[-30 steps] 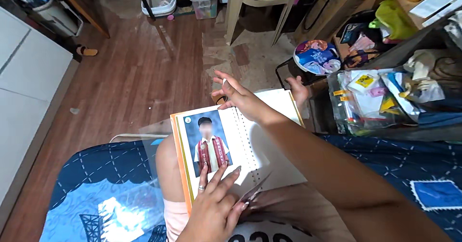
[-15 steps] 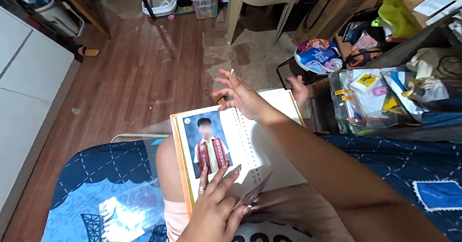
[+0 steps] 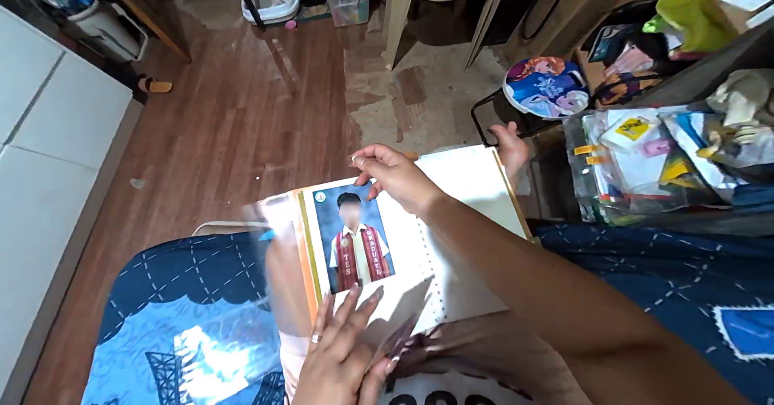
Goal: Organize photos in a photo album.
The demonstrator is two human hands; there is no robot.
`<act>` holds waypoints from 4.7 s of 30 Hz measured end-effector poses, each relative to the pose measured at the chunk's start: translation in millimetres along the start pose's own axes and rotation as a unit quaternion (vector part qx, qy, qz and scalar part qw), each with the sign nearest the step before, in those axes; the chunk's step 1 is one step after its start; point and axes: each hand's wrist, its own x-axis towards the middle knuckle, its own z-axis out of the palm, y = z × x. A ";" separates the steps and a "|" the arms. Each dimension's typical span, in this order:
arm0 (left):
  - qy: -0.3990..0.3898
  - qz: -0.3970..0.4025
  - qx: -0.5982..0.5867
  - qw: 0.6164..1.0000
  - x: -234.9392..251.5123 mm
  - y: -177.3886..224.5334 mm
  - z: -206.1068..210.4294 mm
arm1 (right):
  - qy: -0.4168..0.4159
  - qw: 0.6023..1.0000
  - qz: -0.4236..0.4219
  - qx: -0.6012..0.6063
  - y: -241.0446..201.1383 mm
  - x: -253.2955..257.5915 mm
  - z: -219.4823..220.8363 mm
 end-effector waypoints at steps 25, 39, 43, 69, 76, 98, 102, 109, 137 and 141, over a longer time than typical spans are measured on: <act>-0.078 -0.049 0.100 0.991 -49.4 -18.3 -7.5 | -0.015 0.997 -0.065 -0.028 -1.3 -17.2 -5.8; -0.075 -0.049 0.103 0.991 -49.3 -20.5 -7.5 | -0.002 0.992 -0.085 -0.090 0.9 -12.0 -4.9; -0.074 -0.050 0.103 0.991 -48.7 -21.3 -6.9 | 0.000 0.985 -0.119 -0.125 4.5 -15.2 -5.2; -0.061 -0.042 0.102 0.992 -49.2 -25.3 -4.1 | 0.004 0.989 -0.147 0.012 11.7 1.6 -4.9; -0.056 -0.045 0.102 0.992 -49.8 -26.1 -3.5 | 0.020 0.988 -0.150 -0.003 16.1 -1.6 -16.9; -0.054 -0.046 0.102 0.992 -49.0 -24.8 -1.9 | 0.001 0.993 -0.077 0.093 6.7 5.8 -10.8; -0.051 -0.050 0.100 0.992 -49.7 -24.6 -1.4 | 0.011 0.991 -0.064 0.115 8.1 7.8 -9.1; -0.045 -0.048 0.095 0.993 -49.6 -25.9 -1.2 | 0.061 0.990 0.000 0.129 4.5 3.2 -5.6; -0.011 -0.030 0.075 0.997 -50.2 -28.0 4.5 | -0.045 0.967 0.116 -0.223 0.5 -6.6 3.0; -0.002 -0.030 0.074 0.997 -49.3 -28.0 4.7 | -0.066 0.976 0.109 -0.176 -7.9 -12.0 0.6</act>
